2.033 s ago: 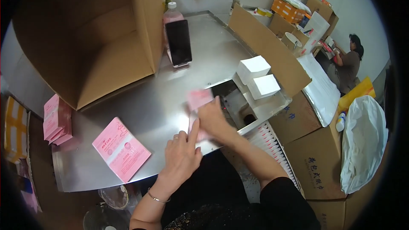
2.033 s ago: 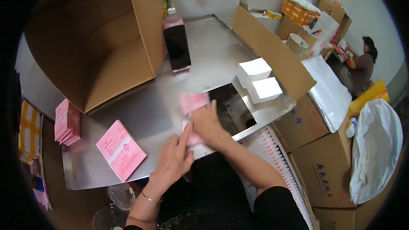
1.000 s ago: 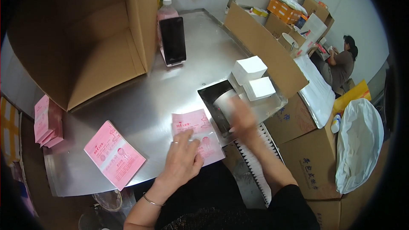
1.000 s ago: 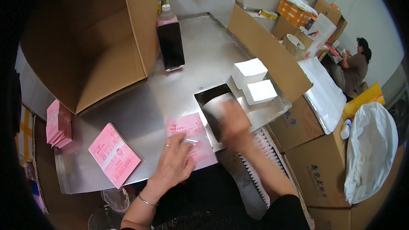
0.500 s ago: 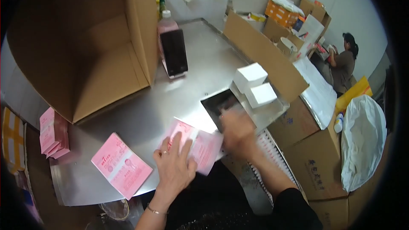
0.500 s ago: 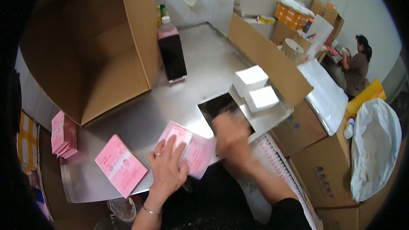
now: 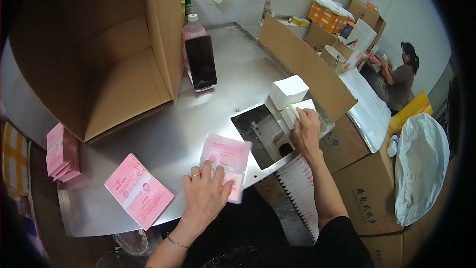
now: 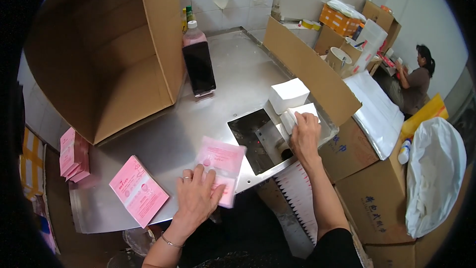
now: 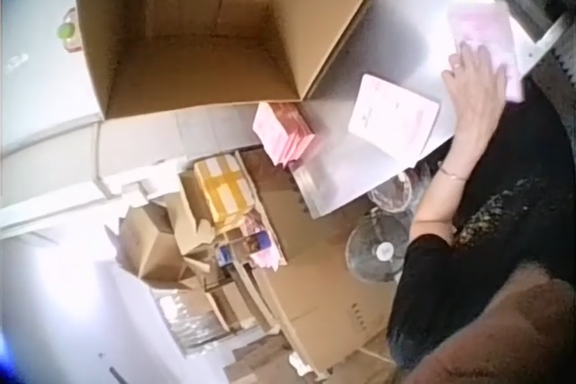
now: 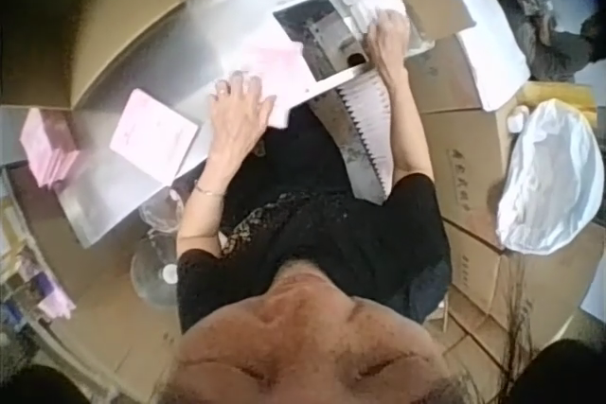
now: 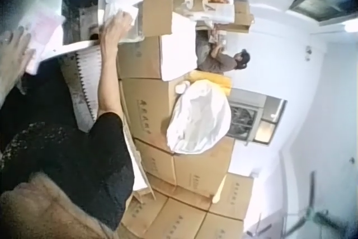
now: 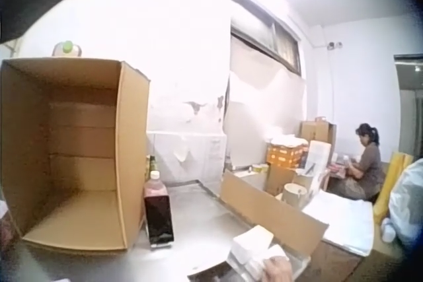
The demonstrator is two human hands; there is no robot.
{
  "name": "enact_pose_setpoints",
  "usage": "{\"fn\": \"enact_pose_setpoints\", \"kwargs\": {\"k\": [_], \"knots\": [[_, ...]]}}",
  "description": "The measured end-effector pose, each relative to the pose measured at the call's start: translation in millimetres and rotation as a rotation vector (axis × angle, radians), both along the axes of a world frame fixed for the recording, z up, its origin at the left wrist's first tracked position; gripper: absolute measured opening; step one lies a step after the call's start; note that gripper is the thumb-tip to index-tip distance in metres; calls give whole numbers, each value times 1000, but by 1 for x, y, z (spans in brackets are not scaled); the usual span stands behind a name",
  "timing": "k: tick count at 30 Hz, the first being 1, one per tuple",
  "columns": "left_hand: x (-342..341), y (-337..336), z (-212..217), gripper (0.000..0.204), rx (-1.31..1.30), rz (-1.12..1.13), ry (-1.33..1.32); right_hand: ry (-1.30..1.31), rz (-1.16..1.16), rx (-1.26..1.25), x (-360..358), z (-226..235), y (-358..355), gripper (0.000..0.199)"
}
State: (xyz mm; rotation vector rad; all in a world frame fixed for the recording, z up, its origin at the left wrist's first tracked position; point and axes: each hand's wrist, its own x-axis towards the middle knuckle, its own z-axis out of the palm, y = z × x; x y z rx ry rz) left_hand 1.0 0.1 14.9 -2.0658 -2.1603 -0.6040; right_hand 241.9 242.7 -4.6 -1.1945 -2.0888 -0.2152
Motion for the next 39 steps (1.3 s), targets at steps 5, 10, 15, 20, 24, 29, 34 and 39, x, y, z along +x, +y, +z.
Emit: {"fn": "enact_pose_setpoints", "kwargs": {"k": [5, 10, 15, 20, 24, 29, 34, 39], "knots": [[0, -7, -13, 40, 16, -142, -122, 14, 284, 68, -32, -1, -40, 38], [-20, -14, 11, 64, 21, -62, -189, -138, 1033, 89, -83, 5, -162, 33], [8, -11, 5, 78, 41, -34, -312, -469, 664, -200, -135, -18, -104, 34], [-10, -62, 33, 53, -110, 31, -118, -105, 372, -390, -98, -40, -45, 38], [-13, -84, 36, 45, 61, 158, -91, -413, 173, -510, -74, -22, -45, 19], [-64, -112, -8, 65, -14, 624, 169, -141, 102, -26, -29, 19, -50, 17], [-97, -106, -3, 71, -204, 535, 75, -187, -68, 135, -2, -6, -8, 20], [-111, -109, 12, 46, 129, 603, -108, -164, -81, 31, -11, 3, -8, 20]]}}
